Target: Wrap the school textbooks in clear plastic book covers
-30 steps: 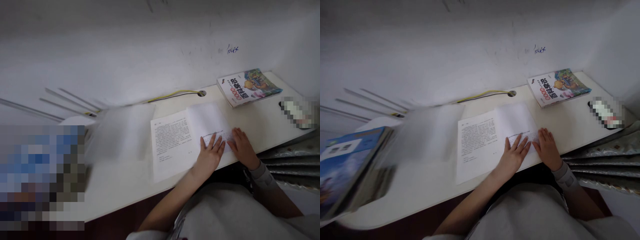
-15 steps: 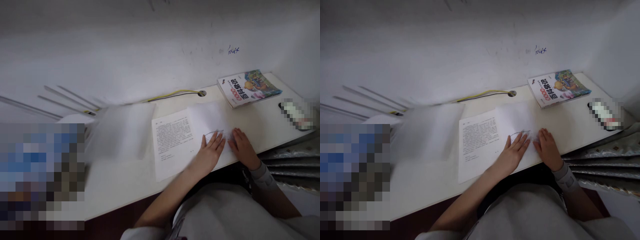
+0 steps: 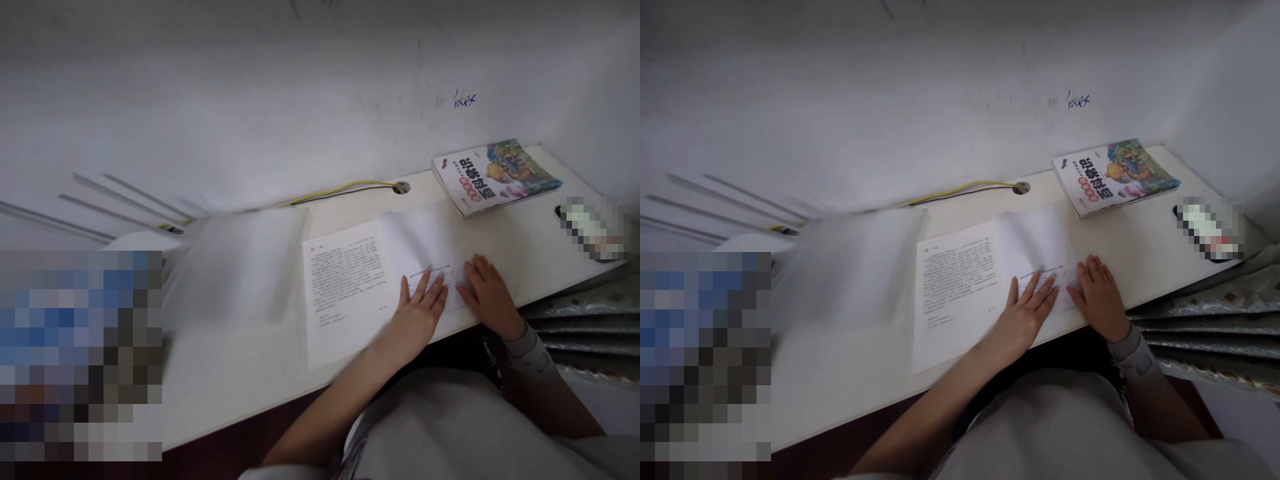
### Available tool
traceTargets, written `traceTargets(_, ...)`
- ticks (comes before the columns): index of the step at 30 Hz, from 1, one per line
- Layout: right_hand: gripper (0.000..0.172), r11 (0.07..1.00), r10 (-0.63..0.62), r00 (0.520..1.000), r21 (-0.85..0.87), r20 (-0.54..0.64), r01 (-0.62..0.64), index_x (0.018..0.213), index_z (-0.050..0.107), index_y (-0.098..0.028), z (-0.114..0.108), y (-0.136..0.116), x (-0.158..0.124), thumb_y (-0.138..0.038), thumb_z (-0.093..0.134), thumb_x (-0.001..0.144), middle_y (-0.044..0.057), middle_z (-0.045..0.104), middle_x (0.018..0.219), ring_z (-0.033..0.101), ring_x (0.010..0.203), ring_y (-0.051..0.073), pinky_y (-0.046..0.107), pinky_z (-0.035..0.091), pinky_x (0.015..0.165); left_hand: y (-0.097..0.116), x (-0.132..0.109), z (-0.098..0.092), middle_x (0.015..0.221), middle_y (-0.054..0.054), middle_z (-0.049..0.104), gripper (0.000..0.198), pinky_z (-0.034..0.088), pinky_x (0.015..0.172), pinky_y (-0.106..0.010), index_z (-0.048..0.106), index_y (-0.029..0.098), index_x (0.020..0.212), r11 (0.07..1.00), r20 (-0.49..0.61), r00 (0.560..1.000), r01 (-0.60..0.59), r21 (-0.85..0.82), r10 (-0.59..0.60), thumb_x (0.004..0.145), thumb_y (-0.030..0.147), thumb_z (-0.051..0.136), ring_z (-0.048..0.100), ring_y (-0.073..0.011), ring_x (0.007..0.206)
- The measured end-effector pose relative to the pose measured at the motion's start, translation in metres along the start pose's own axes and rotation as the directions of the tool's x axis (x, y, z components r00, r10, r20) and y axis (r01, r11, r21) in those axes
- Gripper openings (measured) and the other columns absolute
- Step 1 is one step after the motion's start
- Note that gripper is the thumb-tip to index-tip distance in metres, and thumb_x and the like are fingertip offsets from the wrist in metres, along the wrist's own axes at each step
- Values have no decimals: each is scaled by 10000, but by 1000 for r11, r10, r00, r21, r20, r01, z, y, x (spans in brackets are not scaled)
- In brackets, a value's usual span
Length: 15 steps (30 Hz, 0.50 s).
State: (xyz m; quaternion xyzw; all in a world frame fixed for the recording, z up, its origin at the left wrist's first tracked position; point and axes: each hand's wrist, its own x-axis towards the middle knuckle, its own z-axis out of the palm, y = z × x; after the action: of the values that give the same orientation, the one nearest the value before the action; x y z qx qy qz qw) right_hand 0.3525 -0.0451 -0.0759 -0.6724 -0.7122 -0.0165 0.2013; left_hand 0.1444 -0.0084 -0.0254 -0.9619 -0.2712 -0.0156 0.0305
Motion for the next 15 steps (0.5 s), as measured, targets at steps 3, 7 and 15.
traceTargets(3, 562, 1000, -7, 1000, 11, -3, 7, 1326, 473, -86, 0, 0, 0, -478, 352, 943, 240, 440, 1414, 353, 1357, 327, 546, 349, 1055, 1, 7, 1, 1512, -145, 321, 456, 314, 1042, -639, 417, 135, 1394, 1000, 24, 1000, 4, -26, -4, 947, 128, 328, 200, -343, 1417)
traceTargets(7, 570, 1000, -23, 1000, -8, -6, 23, 1295, 498, -54, 0, 2, 1, -474, 329, 950, 263, 456, 1390, 372, 1344, 330, 533, 353, 1054, 2, 14, 2, 1505, -160, 328, 442, 272, 1056, -651, 404, 125, 1397, 996, 21, 1000, -9, -92, 11, 969, 212, 337, 191, -328, 1423)
traceTargets(15, 518, 994, -97, 995, -43, -15, 97, 1293, 503, -72, -6, 6, 3, -428, 339, 955, 239, 459, 1398, 411, 1314, 337, 529, 379, 1022, -64, -51, 10, 1499, -226, 304, 559, 291, 1092, -548, 198, 111, 1477, 888, -244, 857, 413, -203, -455, 987, 364, 289, 177, -296, 1430)
